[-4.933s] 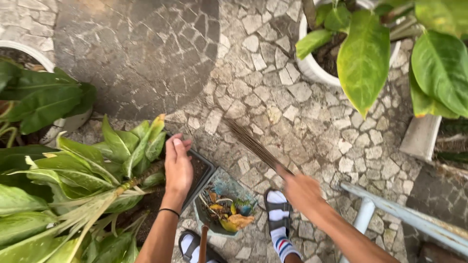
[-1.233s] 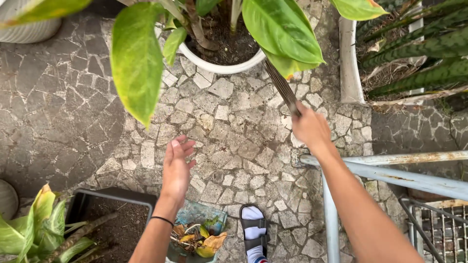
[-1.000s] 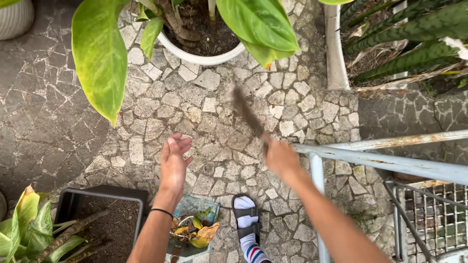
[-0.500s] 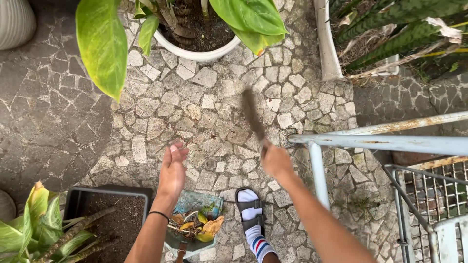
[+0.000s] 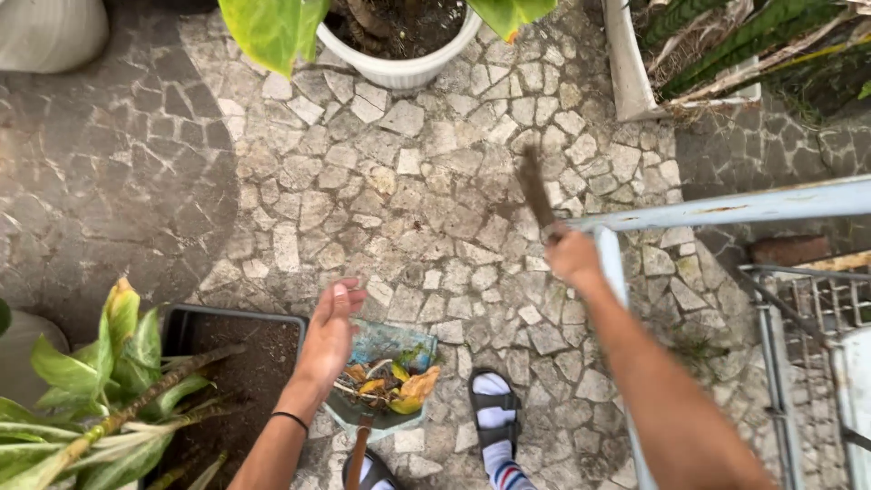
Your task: Sweeping dry leaves from a stone-paved patio and collecting them into a plastic bag.
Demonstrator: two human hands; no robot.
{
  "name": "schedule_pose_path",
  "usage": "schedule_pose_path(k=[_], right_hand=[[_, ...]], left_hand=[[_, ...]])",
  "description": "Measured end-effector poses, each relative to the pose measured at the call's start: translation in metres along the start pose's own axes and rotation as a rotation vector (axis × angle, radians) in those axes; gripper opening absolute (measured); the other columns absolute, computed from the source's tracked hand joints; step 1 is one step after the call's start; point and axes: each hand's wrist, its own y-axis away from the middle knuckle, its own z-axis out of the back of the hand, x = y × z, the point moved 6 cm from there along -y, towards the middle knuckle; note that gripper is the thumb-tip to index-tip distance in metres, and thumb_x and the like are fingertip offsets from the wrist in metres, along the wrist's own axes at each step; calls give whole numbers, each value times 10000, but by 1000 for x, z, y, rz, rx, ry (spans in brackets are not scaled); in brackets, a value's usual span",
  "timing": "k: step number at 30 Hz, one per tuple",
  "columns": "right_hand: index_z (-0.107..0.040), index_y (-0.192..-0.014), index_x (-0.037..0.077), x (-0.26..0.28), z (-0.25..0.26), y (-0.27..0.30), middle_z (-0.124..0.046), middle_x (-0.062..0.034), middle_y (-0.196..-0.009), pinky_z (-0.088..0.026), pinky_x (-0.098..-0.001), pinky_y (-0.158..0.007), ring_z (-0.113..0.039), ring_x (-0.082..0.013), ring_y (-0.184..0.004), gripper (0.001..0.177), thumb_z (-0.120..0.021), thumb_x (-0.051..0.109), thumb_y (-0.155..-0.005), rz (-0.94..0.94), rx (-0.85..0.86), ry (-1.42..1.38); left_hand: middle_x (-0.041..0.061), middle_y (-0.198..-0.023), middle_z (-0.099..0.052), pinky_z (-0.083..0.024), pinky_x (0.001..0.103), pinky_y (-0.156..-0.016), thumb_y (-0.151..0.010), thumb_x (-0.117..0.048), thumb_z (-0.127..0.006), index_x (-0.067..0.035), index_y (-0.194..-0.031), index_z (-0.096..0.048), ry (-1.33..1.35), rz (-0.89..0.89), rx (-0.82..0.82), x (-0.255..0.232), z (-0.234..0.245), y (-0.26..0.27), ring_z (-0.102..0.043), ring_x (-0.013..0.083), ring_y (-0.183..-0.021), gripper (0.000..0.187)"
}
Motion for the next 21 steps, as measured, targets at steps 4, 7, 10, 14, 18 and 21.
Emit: schedule_pose_path(k=[4, 7, 10, 14, 18, 21], right_hand=[[-595, -1444, 182, 58, -7, 145, -758, -213, -766, -514, -306, -532, -638, -190, -528, 470, -530, 178, -979, 177, -4, -36], [-368, -1545, 274, 63, 28, 195, -724, -124, -1011, -395, -267, -370, -432, -111, -406, 528, -488, 223, -1033, -102, 273, -141], [-453, -1497, 278, 36, 75, 142, -672, -89, -863, -442, -250, -341, -482, -102, -413, 462, -413, 214, -1042, -73, 121, -190], [-588, -1342, 50, -54, 69, 12, -637, -82, -664, -418, -302, -371, -547, -156, -449, 378, -477, 221, -1024, -101, -162, -210], [-537, -1355, 55, -32, 12, 44, -653, -120, -747, -481, -335, -371, -554, -156, -438, 355, -412, 185, -1050, -108, 9, -207], [-324, -1583, 173, 17, 6, 148, -660, -170, -740, -414, -311, -349, -469, -141, -389, 555, -465, 169, -1046, -153, 174, -338]], left_hand=[[89, -1431, -569, -411, 436, -1170, -1038, -474, -220, -172, -1441, -460, 107, 31, -71, 8, -9, 1, -505, 243, -1381, 557], [84, -1442, -552, -379, 430, -1186, -1042, -480, -186, -180, -1438, -446, 18, 93, -27, 1, -22, 0, -475, 236, -1399, 562], [72, -1438, -563, -388, 419, -1178, -1038, -470, -174, -179, -1434, -441, -3, 40, -15, -23, -30, -6, -481, 224, -1396, 559], [64, -1429, -566, -394, 418, -1167, -1045, -460, -172, -177, -1420, -449, 16, 5, -4, -34, -47, -16, -485, 222, -1378, 545], [73, -1404, -592, -412, 416, -1159, -1048, -445, -192, -171, -1401, -478, 63, 13, 10, -34, -71, -23, -515, 223, -1355, 531], [100, -1400, -594, -435, 444, -1139, -1053, -428, -218, -142, -1390, -486, 152, -7, 9, -31, -87, -39, -520, 243, -1356, 517]])
